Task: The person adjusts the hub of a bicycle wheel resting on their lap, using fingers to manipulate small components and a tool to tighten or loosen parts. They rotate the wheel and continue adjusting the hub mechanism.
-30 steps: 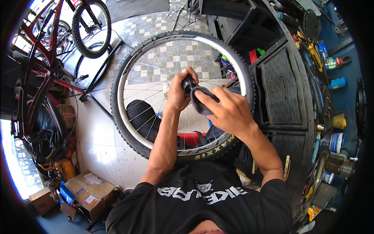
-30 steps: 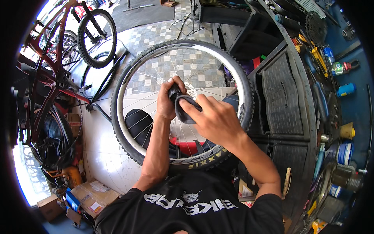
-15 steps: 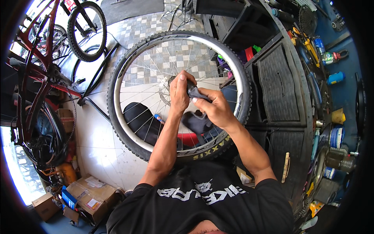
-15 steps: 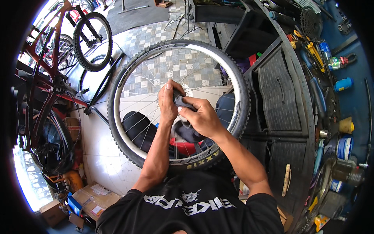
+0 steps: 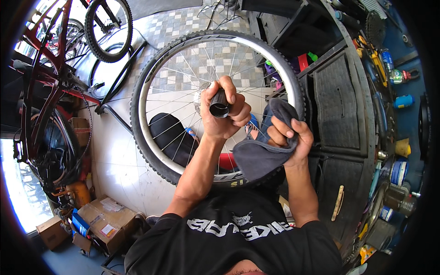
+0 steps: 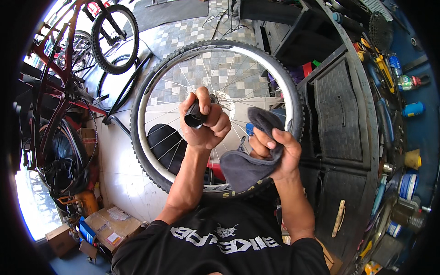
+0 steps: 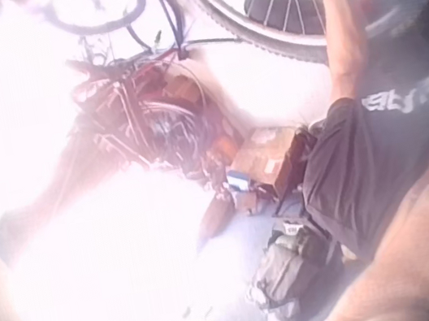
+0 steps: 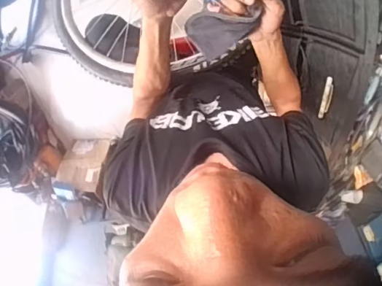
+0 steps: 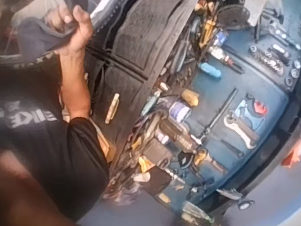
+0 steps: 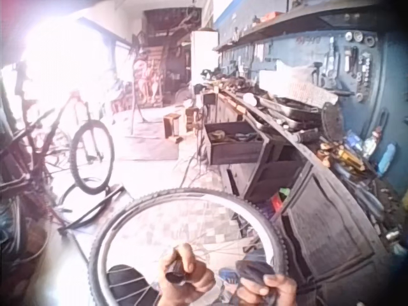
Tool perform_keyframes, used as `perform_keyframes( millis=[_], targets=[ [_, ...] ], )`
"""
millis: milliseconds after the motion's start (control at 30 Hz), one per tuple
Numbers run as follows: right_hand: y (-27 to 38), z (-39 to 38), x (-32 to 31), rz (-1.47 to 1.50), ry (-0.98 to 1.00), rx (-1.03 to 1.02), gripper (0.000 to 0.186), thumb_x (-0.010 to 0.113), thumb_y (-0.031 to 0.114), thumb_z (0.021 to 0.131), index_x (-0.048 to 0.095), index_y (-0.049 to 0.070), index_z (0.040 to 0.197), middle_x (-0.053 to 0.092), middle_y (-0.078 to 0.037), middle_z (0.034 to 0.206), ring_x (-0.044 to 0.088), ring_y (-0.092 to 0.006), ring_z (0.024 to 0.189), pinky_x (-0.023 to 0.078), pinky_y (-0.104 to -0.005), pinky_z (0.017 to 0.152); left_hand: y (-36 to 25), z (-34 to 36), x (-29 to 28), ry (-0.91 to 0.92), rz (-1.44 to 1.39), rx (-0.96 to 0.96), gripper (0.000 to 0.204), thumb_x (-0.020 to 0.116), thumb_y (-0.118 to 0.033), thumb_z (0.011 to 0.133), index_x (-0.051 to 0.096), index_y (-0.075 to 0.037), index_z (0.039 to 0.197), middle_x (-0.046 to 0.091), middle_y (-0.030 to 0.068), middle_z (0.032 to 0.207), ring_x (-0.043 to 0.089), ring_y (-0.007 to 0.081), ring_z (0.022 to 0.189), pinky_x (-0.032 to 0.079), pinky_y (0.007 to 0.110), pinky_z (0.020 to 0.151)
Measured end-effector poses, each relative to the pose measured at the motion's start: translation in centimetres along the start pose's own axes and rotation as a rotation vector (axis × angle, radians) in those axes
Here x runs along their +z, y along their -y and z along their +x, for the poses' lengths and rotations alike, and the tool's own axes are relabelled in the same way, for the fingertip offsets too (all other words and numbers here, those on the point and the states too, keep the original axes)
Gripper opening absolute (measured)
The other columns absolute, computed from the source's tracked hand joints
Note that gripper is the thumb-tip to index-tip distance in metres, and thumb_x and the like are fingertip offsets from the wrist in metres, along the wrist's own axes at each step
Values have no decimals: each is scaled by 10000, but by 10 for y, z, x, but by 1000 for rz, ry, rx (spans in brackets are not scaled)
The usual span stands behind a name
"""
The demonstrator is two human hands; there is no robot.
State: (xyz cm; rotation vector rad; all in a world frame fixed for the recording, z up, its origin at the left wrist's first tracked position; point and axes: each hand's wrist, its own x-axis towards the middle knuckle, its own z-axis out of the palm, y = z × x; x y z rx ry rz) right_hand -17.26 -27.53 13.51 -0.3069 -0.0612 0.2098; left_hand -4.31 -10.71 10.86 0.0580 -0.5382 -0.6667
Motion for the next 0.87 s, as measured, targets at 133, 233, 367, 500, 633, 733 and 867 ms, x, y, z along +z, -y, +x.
perform_keyframes(
  millis=[133, 233, 367, 500, 633, 733, 867],
  targets=[
    [-5, -5, -2, -97, -57, -33, 342, 590, 292, 1012, 524, -14, 1149, 442, 17, 780, 336, -97, 603, 321, -266, 552, -1, 1, 6, 106, -98, -38, 434, 285, -445, 1142, 487, -108, 961, 256, -15, 561, 194, 114, 473, 186, 301, 437],
    [-8, -3, -3, -118, -36, -24, 361, 593, 281, 1006, 526, -39, 1160, 439, 5, 783, 334, -99, 605, 315, -271, 546, 2, 2, 7, 91, -204, -57, 422, 285, -451, 1145, 483, -114, 985, 250, -23, 565, 187, 112, 476, 184, 297, 440],
    [-8, -1, -4, -144, -35, -30, 388, 597, 276, 1001, 530, -55, 1189, 441, 8, 783, 340, -97, 609, 312, -268, 539, 2, 1, 7, 29, -290, -82, 437, 288, -536, 1144, 474, -144, 1086, 243, -36, 572, 195, 106, 492, 195, 282, 444],
    [-7, 1, -3, -183, -81, -71, 410, 602, 274, 995, 528, -62, 1219, 445, 6, 781, 344, -97, 610, 314, -266, 532, 3, 1, 7, -22, -297, -83, 482, 289, -600, 1127, 481, -158, 1153, 252, -42, 583, 212, 101, 505, 206, 275, 448],
    [-8, 2, -2, -174, -80, -68, 402, 603, 272, 989, 527, -54, 1212, 452, 3, 783, 338, -100, 612, 319, -266, 532, 2, 0, 6, -30, -282, -80, 507, 282, -618, 1121, 495, -165, 1195, 276, -46, 596, 225, 98, 507, 218, 271, 450],
    [-8, 3, -2, -187, -73, -72, 402, 603, 271, 987, 525, -52, 1214, 456, -1, 785, 337, -103, 613, 321, -264, 536, 2, 1, 5, -32, -269, -80, 525, 277, -630, 1117, 501, -165, 1217, 298, -47, 608, 233, 95, 508, 229, 266, 449],
    [-7, 4, -2, -207, -95, -86, 444, 598, 280, 990, 497, -51, 1269, 465, -10, 793, 339, -110, 611, 330, -260, 553, 3, 0, 8, -101, -214, -72, 575, 291, -665, 1100, 504, -156, 1259, 328, -33, 627, 252, 91, 517, 237, 264, 447]
  ],
)
